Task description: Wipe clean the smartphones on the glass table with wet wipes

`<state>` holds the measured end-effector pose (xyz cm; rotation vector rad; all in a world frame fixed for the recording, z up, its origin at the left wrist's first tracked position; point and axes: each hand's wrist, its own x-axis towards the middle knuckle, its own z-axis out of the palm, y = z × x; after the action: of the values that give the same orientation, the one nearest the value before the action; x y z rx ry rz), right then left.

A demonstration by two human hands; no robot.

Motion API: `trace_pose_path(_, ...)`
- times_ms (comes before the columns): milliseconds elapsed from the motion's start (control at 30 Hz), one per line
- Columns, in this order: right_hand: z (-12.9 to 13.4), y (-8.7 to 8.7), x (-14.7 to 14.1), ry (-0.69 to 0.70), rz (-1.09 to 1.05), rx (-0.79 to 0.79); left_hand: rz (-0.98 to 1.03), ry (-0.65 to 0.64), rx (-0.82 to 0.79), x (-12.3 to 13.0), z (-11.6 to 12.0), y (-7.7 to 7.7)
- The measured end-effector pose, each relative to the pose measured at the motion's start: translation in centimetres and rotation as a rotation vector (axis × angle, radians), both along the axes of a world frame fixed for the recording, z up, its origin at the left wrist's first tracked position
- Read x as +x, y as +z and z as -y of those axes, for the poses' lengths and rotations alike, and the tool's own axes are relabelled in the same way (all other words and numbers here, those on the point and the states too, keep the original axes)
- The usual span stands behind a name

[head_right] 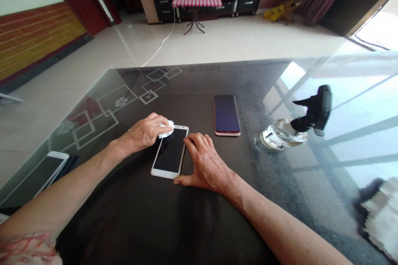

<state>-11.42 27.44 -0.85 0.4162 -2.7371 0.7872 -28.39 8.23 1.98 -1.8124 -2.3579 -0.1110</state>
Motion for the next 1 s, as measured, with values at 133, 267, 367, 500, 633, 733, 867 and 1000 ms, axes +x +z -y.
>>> trace_pose_path(133,0.0,0.0,0.0,0.003,-0.002,0.010,0.017,0.016,-0.001,0.0,-0.2,0.1)
trace_pose_path(267,0.0,-0.2,0.0,0.010,-0.019,0.008,0.051,-0.039,0.017,0.9,2.3,0.2)
trace_pose_path(367,-0.1,-0.3,0.0,0.012,-0.021,0.014,0.059,-0.068,0.054,0.9,3.2,-0.1)
trace_pose_path(500,-0.1,-0.3,0.0,0.010,-0.014,0.023,0.034,-0.053,0.100,-0.3,2.3,-0.7)
trace_pose_path(633,-0.1,-0.2,0.1,0.013,-0.010,0.025,0.019,-0.023,0.090,-0.4,1.8,-0.6)
trace_pose_path(733,-0.1,-0.3,0.1,0.010,-0.015,0.019,0.016,-0.041,0.062,1.0,2.8,0.0)
trace_pose_path(867,-0.1,-0.3,0.1,0.013,-0.018,0.018,-0.001,-0.078,0.037,2.1,3.4,0.5)
trace_pose_path(1000,-0.1,-0.3,0.1,0.007,-0.018,0.024,-0.037,-0.044,0.029,0.6,1.9,0.3)
